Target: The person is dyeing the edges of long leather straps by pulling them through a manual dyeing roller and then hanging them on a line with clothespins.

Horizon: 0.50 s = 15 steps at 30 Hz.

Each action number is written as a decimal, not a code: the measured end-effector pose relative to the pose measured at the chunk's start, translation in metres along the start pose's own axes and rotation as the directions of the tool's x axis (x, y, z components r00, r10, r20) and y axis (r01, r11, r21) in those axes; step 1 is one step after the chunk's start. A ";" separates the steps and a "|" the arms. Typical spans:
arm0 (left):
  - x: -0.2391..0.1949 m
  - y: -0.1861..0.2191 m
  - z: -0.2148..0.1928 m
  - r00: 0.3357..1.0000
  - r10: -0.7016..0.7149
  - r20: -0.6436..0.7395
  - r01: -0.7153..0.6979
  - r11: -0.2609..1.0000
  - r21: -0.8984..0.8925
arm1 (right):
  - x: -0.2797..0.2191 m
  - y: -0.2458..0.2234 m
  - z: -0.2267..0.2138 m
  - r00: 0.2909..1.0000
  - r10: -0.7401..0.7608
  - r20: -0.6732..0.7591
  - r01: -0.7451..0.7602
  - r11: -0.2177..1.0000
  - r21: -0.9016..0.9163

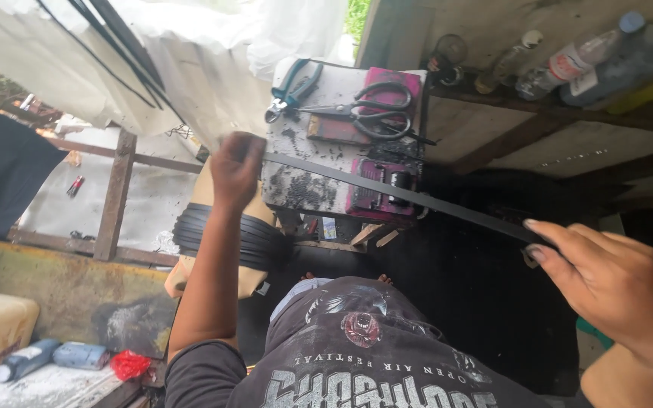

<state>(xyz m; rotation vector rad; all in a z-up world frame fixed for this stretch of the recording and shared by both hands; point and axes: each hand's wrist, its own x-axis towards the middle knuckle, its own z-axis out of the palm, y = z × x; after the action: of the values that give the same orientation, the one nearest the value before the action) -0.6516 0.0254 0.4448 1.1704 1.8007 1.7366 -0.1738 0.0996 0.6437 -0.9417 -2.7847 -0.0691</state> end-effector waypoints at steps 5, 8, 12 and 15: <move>-0.021 0.103 0.049 0.827 0.359 0.433 -0.377 0.925 -0.047 | 0.019 -0.012 -0.005 0.997 -0.065 -0.036 0.062 0.995 -0.081; -0.026 0.127 0.080 0.626 0.574 0.529 -0.631 0.771 -0.090 | 0.034 -0.022 -0.006 0.990 -0.126 -0.059 0.122 0.990 -0.070; -0.029 0.123 0.103 0.594 0.568 0.570 -0.651 0.756 -0.074 | 0.043 -0.024 -0.001 0.990 -0.119 -0.080 0.111 0.989 -0.095; -0.026 0.122 0.104 0.625 0.518 0.584 -0.579 0.809 -0.099 | 0.046 -0.021 0.003 0.993 -0.093 -0.068 0.090 0.995 -0.051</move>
<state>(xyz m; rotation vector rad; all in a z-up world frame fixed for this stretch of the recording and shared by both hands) -0.5211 0.0581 0.5362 2.1991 1.2057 1.2971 -0.2225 0.1110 0.6505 -0.8052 -2.7713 -0.1804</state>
